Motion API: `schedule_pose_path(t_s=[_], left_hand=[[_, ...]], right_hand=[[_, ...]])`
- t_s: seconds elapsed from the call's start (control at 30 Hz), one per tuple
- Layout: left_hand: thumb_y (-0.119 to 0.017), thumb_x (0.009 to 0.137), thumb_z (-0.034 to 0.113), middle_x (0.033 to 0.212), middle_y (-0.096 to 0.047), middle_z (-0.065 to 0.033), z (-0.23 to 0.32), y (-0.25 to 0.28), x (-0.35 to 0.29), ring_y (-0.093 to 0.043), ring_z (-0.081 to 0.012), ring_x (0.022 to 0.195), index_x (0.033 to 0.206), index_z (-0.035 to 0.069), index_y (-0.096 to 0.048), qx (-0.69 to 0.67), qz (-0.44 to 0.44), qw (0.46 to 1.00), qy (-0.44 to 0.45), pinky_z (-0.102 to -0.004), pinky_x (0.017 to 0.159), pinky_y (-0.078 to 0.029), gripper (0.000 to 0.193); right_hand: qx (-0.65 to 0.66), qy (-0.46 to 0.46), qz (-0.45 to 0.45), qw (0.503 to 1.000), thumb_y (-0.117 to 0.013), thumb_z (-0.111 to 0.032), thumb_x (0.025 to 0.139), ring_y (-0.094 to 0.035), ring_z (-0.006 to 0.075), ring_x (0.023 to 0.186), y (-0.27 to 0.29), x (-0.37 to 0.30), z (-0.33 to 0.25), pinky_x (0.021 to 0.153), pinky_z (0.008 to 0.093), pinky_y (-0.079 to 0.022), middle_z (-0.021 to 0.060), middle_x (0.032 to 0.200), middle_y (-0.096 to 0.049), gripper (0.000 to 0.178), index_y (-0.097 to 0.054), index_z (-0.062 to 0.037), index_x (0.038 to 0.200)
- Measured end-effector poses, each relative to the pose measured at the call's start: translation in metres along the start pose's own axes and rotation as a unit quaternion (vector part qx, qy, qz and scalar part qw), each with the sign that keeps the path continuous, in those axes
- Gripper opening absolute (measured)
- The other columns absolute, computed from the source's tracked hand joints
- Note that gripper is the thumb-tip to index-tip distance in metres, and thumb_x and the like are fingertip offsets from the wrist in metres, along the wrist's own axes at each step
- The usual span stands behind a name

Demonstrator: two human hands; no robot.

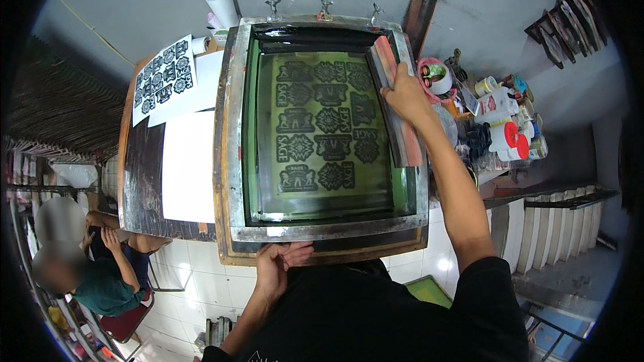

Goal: The person performs screen printing by placing sheets of paper on a base, lowering a mesh screen, and using a squeegee to spread ink over the stencil. After each print, the person lifts the screen and removes the printed sheet.

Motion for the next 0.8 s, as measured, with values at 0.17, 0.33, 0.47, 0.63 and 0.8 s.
schedule_pose_path(t_s=[0.17, 0.33, 0.47, 0.63, 0.8], left_hand=[[-0.043, 0.087, 0.009, 0.115, -0.065, -0.0343, 0.0, -0.001, -0.001, -0.068, -0.0421, 0.106, 0.098, -0.013, -0.056, -0.007, -0.002, 1.0, -0.001, -0.0462, 0.094, -0.054, 0.028], [-0.046, 0.086, 0.013, 0.115, -0.064, -0.0368, -0.003, -0.004, 0.0, -0.067, -0.0436, 0.106, 0.098, -0.014, -0.056, -0.016, -0.019, 1.0, -0.016, -0.0484, 0.097, -0.053, 0.031], [-0.048, 0.085, 0.013, 0.11, -0.065, -0.0367, -0.007, 0.001, 0.004, -0.07, -0.0418, 0.099, 0.097, -0.014, -0.056, -0.029, -0.02, 0.999, -0.036, -0.0475, 0.095, -0.055, 0.031], [-0.049, 0.084, 0.013, 0.101, -0.068, -0.0355, 0.006, -0.001, -0.01, -0.072, -0.0398, 0.087, 0.096, -0.016, -0.06, -0.006, -0.079, 0.991, -0.107, -0.0453, 0.089, -0.057, 0.033], [-0.048, 0.089, 0.016, 0.102, -0.07, -0.0328, 0.065, -0.041, -0.043, -0.072, -0.0351, 0.081, 0.109, -0.016, -0.064, 0.047, -0.202, 0.951, -0.229, -0.0409, 0.084, -0.057, 0.041]], right_hand=[[0.002, -0.01, 0.035, 0.999, -0.07, -0.017, 0.083, -0.061, 0.0539, 0.104, 0.0, -0.002, 0.005, 0.093, 0.0533, -0.049, 0.0417, 0.103, -0.062, 0.056, -0.038, 0.0105, 0.12], [0.022, -0.013, 0.046, 0.999, -0.073, -0.02, 0.082, -0.061, 0.0518, 0.108, 0.011, -0.006, 0.013, 0.094, 0.0524, -0.048, 0.0405, 0.106, -0.063, 0.058, -0.042, 0.0122, 0.118], [0.06, -0.016, 0.093, 0.994, -0.077, -0.023, 0.08, -0.062, 0.0491, 0.109, 0.035, -0.036, -0.001, 0.094, 0.0495, -0.047, 0.0371, 0.109, -0.064, 0.059, -0.048, 0.0108, 0.119], [0.183, 0.106, 0.132, 0.968, -0.076, -0.029, 0.081, -0.064, 0.0456, 0.106, 0.095, -0.09, -0.047, 0.092, 0.0452, -0.048, 0.0293, 0.108, -0.068, 0.06, -0.052, 0.0009, 0.128], [0.204, 0.253, 0.169, 0.931, -0.071, -0.024, 0.086, -0.065, 0.0372, 0.1, 0.152, -0.138, -0.108, 0.09, 0.0418, -0.049, 0.0222, 0.107, -0.069, 0.048, -0.057, -0.0002, 0.125]])
Point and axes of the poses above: each hand's wrist, its own x-axis towards the middle knuckle, its own y-axis out of the back of the hand, z = x × y, the point moved 2 cm from there along x, towards the middle knuckle
